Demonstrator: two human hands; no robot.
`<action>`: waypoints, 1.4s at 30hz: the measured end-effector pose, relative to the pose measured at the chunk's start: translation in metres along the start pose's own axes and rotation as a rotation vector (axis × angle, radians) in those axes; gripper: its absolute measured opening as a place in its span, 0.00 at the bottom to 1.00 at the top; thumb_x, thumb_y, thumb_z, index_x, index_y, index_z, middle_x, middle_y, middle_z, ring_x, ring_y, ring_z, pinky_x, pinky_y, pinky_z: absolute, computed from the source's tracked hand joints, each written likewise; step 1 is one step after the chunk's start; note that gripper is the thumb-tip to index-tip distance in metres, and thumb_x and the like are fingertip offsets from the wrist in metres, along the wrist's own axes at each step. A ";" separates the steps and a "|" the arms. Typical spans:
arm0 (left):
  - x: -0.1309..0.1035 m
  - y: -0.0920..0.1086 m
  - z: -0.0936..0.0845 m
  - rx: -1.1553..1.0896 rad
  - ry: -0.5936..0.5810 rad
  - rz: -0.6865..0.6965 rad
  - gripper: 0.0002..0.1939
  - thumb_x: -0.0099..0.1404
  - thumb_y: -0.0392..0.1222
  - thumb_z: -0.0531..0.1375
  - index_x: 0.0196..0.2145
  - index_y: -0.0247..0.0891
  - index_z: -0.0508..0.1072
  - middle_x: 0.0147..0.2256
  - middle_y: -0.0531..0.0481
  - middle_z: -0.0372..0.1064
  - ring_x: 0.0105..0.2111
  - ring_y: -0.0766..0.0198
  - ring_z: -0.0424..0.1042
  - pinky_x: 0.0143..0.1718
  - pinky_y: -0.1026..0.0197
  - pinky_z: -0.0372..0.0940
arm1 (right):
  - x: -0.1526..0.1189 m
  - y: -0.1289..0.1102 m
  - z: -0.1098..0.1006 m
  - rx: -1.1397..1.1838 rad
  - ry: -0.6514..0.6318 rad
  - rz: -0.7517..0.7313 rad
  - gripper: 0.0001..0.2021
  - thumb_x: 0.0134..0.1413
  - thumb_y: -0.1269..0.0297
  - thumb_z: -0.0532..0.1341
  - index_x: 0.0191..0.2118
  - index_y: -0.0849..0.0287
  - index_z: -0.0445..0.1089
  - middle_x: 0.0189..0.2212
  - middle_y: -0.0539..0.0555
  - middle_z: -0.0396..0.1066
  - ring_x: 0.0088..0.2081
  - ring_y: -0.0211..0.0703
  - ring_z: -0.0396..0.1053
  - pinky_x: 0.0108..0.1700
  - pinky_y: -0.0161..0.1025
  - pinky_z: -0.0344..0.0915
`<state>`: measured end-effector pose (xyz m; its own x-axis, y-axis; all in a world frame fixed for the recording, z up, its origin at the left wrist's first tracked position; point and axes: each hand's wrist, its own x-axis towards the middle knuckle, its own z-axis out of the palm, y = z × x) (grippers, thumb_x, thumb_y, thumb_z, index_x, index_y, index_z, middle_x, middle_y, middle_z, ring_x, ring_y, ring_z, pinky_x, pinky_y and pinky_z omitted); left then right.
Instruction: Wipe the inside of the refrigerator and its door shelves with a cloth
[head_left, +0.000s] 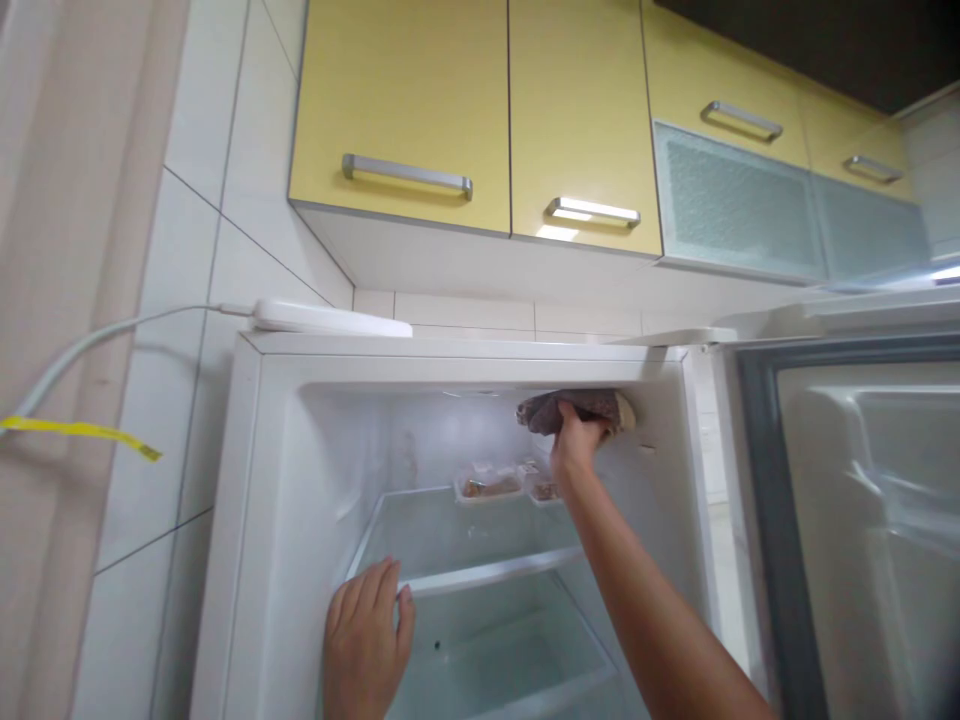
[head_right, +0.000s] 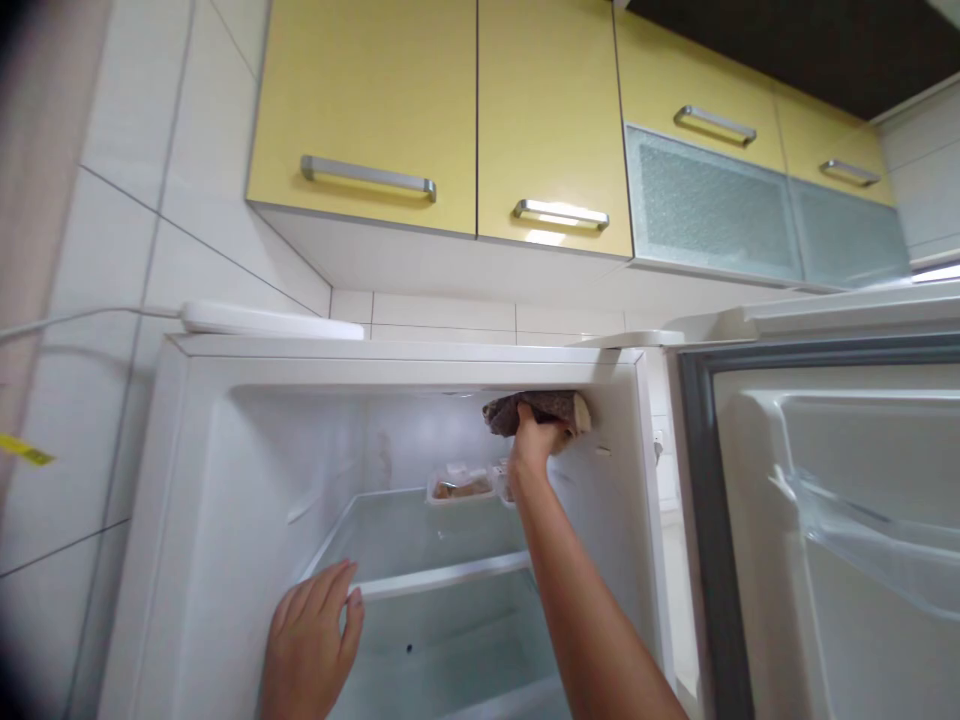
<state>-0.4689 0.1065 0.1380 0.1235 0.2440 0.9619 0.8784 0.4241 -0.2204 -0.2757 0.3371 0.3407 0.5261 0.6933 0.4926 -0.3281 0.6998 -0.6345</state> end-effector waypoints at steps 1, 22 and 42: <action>0.000 0.000 0.000 -0.002 0.002 -0.003 0.13 0.68 0.40 0.55 0.47 0.32 0.73 0.43 0.40 0.78 0.44 0.52 0.73 0.51 0.48 0.62 | 0.003 0.010 0.005 -0.049 -0.008 -0.018 0.34 0.47 0.60 0.59 0.59 0.59 0.47 0.55 0.66 0.66 0.55 0.52 0.69 0.58 0.55 0.68; 0.000 0.005 -0.001 -0.058 -0.071 -0.072 0.14 0.68 0.40 0.54 0.46 0.33 0.74 0.45 0.38 0.78 0.45 0.51 0.73 0.52 0.47 0.62 | 0.004 0.003 -0.061 -1.138 -0.724 -0.821 0.20 0.61 0.75 0.48 0.50 0.66 0.74 0.53 0.72 0.71 0.58 0.61 0.62 0.64 0.63 0.50; 0.001 0.006 -0.003 -0.088 -0.102 -0.108 0.15 0.68 0.41 0.54 0.47 0.33 0.75 0.46 0.38 0.78 0.47 0.50 0.73 0.53 0.46 0.62 | -0.026 0.022 -0.146 -1.443 -0.774 -0.910 0.17 0.60 0.72 0.52 0.48 0.63 0.76 0.50 0.67 0.75 0.55 0.58 0.67 0.65 0.55 0.50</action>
<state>-0.4616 0.1068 0.1382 -0.0171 0.2901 0.9568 0.9217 0.3755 -0.0974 -0.1819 0.3094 0.2277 -0.4256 0.4435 0.7888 0.8589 0.4723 0.1979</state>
